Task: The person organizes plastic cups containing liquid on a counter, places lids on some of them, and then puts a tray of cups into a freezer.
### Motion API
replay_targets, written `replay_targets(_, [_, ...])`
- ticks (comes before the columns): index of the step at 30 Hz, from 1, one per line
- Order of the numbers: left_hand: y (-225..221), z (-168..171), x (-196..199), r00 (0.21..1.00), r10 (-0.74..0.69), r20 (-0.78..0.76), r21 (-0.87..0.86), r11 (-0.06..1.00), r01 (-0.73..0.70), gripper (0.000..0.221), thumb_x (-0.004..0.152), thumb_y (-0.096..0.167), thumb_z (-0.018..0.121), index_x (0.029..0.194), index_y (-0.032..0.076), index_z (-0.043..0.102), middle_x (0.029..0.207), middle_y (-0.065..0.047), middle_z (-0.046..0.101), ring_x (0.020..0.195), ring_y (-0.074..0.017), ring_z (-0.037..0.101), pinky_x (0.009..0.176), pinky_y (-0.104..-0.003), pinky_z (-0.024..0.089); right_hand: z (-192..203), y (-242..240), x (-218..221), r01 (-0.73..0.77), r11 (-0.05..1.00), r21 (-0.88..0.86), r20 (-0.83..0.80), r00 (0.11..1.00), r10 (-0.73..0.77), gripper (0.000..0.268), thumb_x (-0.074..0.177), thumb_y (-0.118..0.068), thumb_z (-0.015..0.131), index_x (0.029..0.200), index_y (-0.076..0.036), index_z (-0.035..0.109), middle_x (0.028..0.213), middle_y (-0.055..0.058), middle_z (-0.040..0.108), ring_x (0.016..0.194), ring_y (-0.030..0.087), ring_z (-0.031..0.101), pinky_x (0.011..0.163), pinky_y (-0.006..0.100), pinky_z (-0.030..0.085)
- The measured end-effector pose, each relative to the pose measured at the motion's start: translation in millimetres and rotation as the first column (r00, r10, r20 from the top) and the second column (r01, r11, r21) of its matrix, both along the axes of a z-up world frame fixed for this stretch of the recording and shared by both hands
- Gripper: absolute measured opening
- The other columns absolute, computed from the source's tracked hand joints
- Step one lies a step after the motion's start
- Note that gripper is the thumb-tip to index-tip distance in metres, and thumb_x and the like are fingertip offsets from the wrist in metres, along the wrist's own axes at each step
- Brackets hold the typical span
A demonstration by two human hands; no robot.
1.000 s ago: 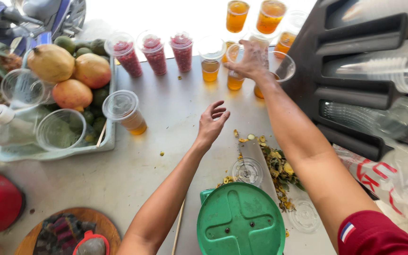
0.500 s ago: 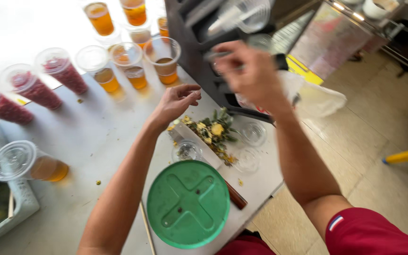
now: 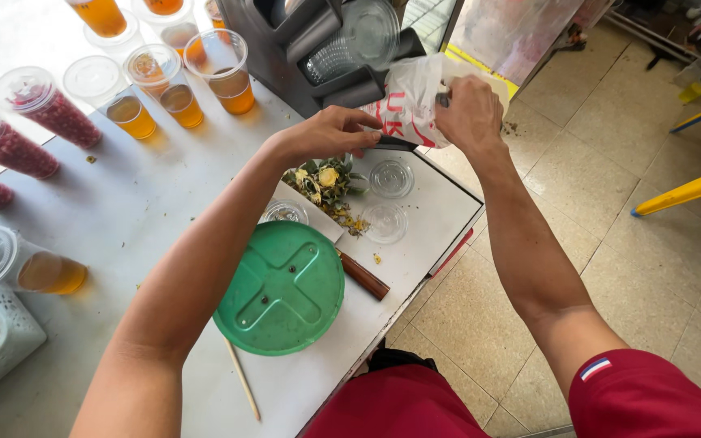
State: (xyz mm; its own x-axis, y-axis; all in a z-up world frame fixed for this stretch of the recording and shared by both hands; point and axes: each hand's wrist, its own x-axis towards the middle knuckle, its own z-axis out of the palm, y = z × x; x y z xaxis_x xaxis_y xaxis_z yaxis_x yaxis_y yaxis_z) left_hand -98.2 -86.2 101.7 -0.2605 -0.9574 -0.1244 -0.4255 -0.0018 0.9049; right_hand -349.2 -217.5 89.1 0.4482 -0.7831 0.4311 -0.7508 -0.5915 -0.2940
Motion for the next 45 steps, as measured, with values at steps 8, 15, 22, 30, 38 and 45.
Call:
replay_targets(8, [22.8, 5.9, -7.9, 0.994, 0.09, -0.065, 0.088, 0.993, -0.084, 0.049, 0.096, 0.034, 0.064, 0.14, 0.011, 0.061, 0.117, -0.005, 0.074, 0.094, -0.0123, 0.073, 0.072, -0.026, 0.054, -32.4, -2.5, 3.2, -0.142, 0.989, 0.034, 0.039, 0.989, 0.141, 0.069, 0.074, -0.03, 0.091, 0.123, 0.007, 0.06, 0.121, 0.024, 0.061, 0.109, 0.047, 0.062, 0.091, 0.052, 0.051])
replay_targets(15, [38.0, 5.3, -7.1, 0.981, 0.174, -0.082, 0.065, 0.984, -0.169, 0.048, 0.096, 0.034, 0.064, 0.139, 0.012, 0.063, 0.113, -0.006, 0.075, 0.094, -0.0129, 0.073, 0.075, -0.027, 0.057, -19.6, 25.7, 9.7, -0.182, 0.983, 0.017, 0.022, 0.983, 0.181, 0.04, 0.075, -0.022, 0.089, 0.102, 0.004, 0.072, 0.104, 0.028, 0.068, 0.094, 0.045, 0.066, 0.082, 0.052, 0.054])
replay_targets(22, [51.7, -3.4, 1.4, 0.958, 0.24, -0.158, 0.023, 0.971, -0.239, 0.05, 0.097, 0.039, 0.064, 0.138, 0.011, 0.063, 0.112, -0.005, 0.076, 0.095, -0.0128, 0.073, 0.078, -0.028, 0.057, -21.9, 28.8, 23.5, -0.196, 0.954, 0.225, 0.197, 0.969, 0.152, 0.024, 0.102, -0.023, 0.071, 0.097, 0.0, 0.075, 0.089, 0.02, 0.075, 0.08, 0.03, 0.074, 0.072, 0.042, 0.058])
replay_targets(30, [72.7, 17.5, 3.3, 0.915, 0.339, -0.219, -0.094, 0.926, -0.366, 0.062, 0.092, 0.044, 0.07, 0.142, 0.009, 0.056, 0.118, -0.004, 0.073, 0.099, -0.0158, 0.073, 0.082, -0.032, 0.057, 61.8, 73.1, -21.7, -0.656, 0.75, 0.087, 0.886, 0.395, 0.242, 0.023, 0.116, -0.022, 0.062, 0.101, -0.004, 0.066, 0.092, 0.003, 0.066, 0.082, 0.01, 0.057, 0.077, 0.023, 0.048])
replay_targets(38, [91.7, 16.8, 33.5, 0.691, 0.309, -0.654, -0.003, 0.912, -0.411, 0.05, 0.09, 0.037, 0.075, 0.126, 0.004, 0.064, 0.109, -0.013, 0.077, 0.085, -0.0211, 0.079, 0.078, -0.035, 0.066, 66.1, 95.1, 72.0, -0.804, 0.535, 0.259, 0.904, 0.397, 0.159, 0.026, 0.119, -0.023, 0.063, 0.114, 0.002, 0.067, 0.1, 0.01, 0.064, 0.085, 0.015, 0.056, 0.077, 0.027, 0.046])
replay_targets(45, [113.9, -28.9, 106.1, 0.575, 0.528, -0.625, 0.092, 0.782, -0.617, 0.032, 0.094, 0.029, 0.075, 0.111, 0.003, 0.069, 0.1, -0.013, 0.08, 0.075, -0.0191, 0.077, 0.069, -0.033, 0.066, 50.0, 130.4, 169.7, -0.766, 0.604, -0.221, 0.021, 0.615, 0.788, 0.102, 0.074, -0.052, 0.091, 0.155, -0.011, 0.045, 0.156, 0.024, 0.035, 0.14, 0.047, 0.037, 0.114, 0.057, 0.036])
